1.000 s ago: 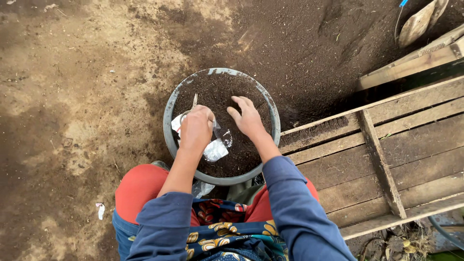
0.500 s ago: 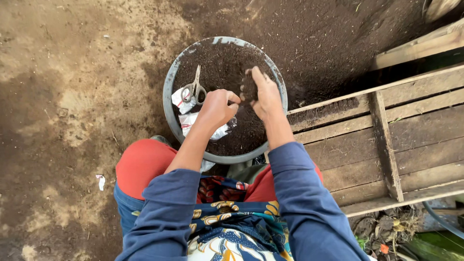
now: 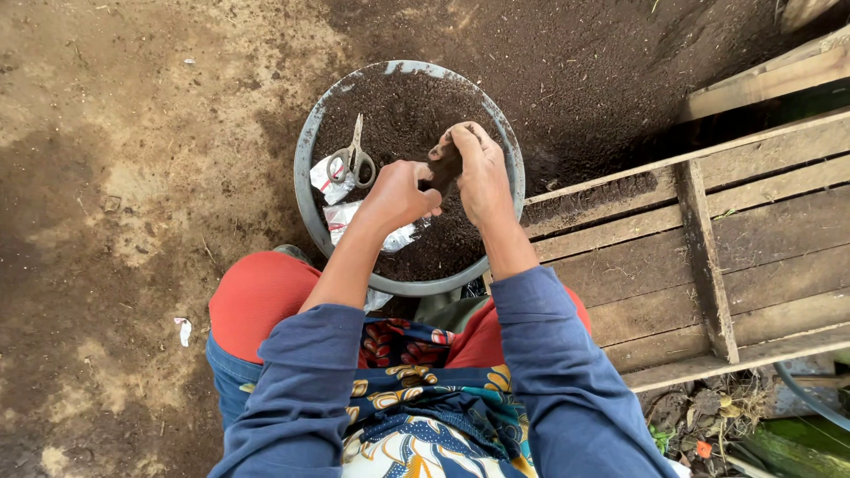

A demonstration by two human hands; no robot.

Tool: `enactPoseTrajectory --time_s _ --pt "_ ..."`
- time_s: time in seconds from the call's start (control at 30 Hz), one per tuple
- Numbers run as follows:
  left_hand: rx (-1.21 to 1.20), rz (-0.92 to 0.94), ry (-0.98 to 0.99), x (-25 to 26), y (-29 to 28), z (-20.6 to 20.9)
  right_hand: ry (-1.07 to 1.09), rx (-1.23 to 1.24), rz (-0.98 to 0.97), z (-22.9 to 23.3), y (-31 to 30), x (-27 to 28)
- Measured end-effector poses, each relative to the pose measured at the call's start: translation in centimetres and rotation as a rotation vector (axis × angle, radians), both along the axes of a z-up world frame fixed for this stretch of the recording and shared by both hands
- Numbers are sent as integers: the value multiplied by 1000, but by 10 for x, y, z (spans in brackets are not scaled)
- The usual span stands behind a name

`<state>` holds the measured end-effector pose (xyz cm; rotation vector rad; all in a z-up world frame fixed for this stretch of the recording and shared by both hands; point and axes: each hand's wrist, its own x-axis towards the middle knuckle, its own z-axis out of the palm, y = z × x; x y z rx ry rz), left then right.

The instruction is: The person sits on the ground and repeatedly scoops soil from a bucket, wraps small amounts in plastic, and places the wrapped bundles into a wooden crate. The person uses scissors to cut the plastic and continues the process throughout the clip.

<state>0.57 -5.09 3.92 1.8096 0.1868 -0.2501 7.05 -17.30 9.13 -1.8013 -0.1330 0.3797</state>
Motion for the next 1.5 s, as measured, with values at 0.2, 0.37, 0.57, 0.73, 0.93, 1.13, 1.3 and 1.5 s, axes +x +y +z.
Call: enactPoseTrajectory --time_s 0.2,0.37,0.57,0.73,0.93,1.13,1.3,1.5 --pt "55 7 -9 2 2 -12 -137 -154 195 18 -8 -8" --pt "54 21 14 0 7 2 -202 -438 499 76 -5 -23" --pt "-99 86 -61 -5 7 17 -225 -610 569 30 -15 -15" --pt "-147 194 -115 -10 28 29 -287 -541 521 35 -24 -7" --pt "133 -111 -33 -13 28 17 -202 -413 508 30 -36 0" --pt "132 45 -88 -6 28 6 -144 -377 434 40 -41 5" --pt "55 -24 -14 -10 23 19 -231 -417 480 46 -44 4" --pt "-406 80 -94 0 3 -15 -279 -388 483 73 -29 -9"
